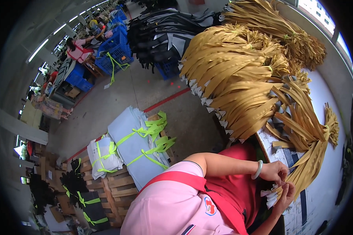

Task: Organizing and bundling yellow straps on a workbench.

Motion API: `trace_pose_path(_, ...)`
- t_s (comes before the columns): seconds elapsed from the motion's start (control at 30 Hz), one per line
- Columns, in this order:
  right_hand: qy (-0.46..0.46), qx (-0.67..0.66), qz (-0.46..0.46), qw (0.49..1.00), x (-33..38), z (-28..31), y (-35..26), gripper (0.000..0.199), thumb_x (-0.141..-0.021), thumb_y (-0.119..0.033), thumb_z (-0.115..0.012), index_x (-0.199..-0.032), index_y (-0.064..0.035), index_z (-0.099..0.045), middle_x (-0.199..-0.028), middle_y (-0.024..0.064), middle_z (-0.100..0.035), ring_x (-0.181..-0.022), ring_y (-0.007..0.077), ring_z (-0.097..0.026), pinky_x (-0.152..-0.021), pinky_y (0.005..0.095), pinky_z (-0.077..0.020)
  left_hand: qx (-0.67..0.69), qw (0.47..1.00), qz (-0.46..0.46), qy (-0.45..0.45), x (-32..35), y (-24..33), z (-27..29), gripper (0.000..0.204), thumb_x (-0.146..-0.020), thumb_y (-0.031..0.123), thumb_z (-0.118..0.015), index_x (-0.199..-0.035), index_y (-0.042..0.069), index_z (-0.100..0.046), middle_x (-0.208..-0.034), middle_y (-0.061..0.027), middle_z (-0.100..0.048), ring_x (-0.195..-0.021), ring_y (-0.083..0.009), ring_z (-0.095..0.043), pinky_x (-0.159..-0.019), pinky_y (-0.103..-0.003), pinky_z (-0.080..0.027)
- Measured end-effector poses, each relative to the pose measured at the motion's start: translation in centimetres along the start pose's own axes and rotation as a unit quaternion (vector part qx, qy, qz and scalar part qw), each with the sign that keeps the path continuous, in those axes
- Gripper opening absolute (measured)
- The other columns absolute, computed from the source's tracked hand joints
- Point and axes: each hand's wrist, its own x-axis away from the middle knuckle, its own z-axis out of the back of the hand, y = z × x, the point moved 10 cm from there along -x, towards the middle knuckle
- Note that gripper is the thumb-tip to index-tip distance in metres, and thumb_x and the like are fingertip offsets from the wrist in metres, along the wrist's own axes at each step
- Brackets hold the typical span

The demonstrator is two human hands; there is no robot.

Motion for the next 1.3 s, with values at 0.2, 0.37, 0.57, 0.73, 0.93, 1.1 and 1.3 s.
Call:
trace_pose_path(0.2,-0.059,-0.033,0.092,0.993,-1.8,-3.3,-3.6,0.014,-0.100,-0.010,-0.057,-0.111,-0.0020,-0.055,-0.112,0.0048,-0.054,-0.100,0.0124,-0.053,-0.092,0.0257,-0.0423,0.169,0.982,0.078,0.008,0.0,-1.1,1.1,0.012,-0.074,-0.003,-0.076,-0.080,-0.002,-0.066,-0.077,-0.0066,-0.068,-0.073,-0.0132,-0.065,-0.068,-0.026,-0.054)
trace_pose_path(0.37,-0.056,-0.046,0.058,0.996,-2.6,-2.8,-1.9,0.016,-0.097,-0.009,-0.061,-0.111,-0.0034,-0.055,-0.114,0.0046,-0.053,-0.103,0.0137,-0.054,-0.093,0.0260,-0.0421,0.174,0.982,0.080,0.004,0.0,-0.7,2.4,0.014,-0.075,0.003,-0.077,-0.084,-0.001,-0.067,-0.078,-0.0052,-0.068,-0.074,-0.0108,-0.063,-0.069,-0.025,-0.052)
trace_pose_path(0.57,-0.075,-0.072,0.048,0.993,-3.4,-3.3,-1.8,0.015,-0.095,-0.008,-0.064,-0.105,-0.0046,-0.054,-0.110,0.0033,-0.051,-0.089,0.0094,-0.053,-0.079,0.0214,-0.0425,0.213,0.971,0.110,0.024,0.3,-1.2,2.9,0.013,-0.076,0.003,-0.077,-0.085,0.000,-0.068,-0.079,-0.0046,-0.068,-0.073,-0.0099,-0.063,-0.067,-0.025,-0.051)
trace_pose_path(0.73,-0.118,-0.082,0.043,0.989,-3.7,-3.5,-1.6,0.012,-0.092,-0.006,-0.065,-0.098,-0.0047,-0.055,-0.097,0.0014,-0.054,-0.079,0.0077,-0.052,-0.073,0.0203,-0.0423,0.212,0.970,0.117,0.008,0.5,-1.3,2.7,0.012,-0.077,0.002,-0.076,-0.084,0.001,-0.067,-0.080,-0.0042,-0.069,-0.075,-0.0105,-0.064,-0.068,-0.024,-0.051)
trace_pose_path(0.93,-0.194,-0.096,-0.051,0.975,-4.4,-4.5,-1.9,0.009,-0.089,-0.004,-0.066,-0.094,-0.0033,-0.058,-0.084,-0.0002,-0.056,-0.074,0.0075,-0.054,-0.069,0.0212,-0.0451,0.265,0.956,0.126,-0.019,0.3,-2.6,2.3,0.013,-0.077,0.002,-0.076,-0.086,0.000,-0.067,-0.082,-0.0046,-0.069,-0.076,-0.0114,-0.065,-0.072,-0.025,-0.053)
trace_pose_path(1.1,-0.179,-0.118,-0.026,0.976,-5.0,-3.8,-1.6,0.007,-0.089,-0.005,-0.067,-0.089,-0.0031,-0.059,-0.084,0.0009,-0.058,-0.072,0.0081,-0.057,-0.067,0.0209,-0.0466,0.256,0.956,0.138,-0.031,-0.4,-1.8,2.2,0.016,-0.076,0.002,-0.077,-0.088,0.000,-0.067,-0.084,-0.0055,-0.070,-0.077,-0.0120,-0.066,-0.072,-0.026,-0.053)
trace_pose_path(1.3,-0.180,-0.172,-0.062,0.966,-5.7,-4.4,-1.1,0.007,-0.089,-0.006,-0.066,-0.089,-0.0035,-0.060,-0.084,0.0015,-0.058,-0.069,0.0083,-0.057,-0.064,0.0218,-0.0483,0.192,0.972,0.132,-0.035,-0.8,-2.5,2.8,0.020,-0.074,0.004,-0.081,-0.088,0.000,-0.067,-0.080,-0.0040,-0.070,-0.076,-0.0106,-0.065,-0.069,-0.026,-0.052)
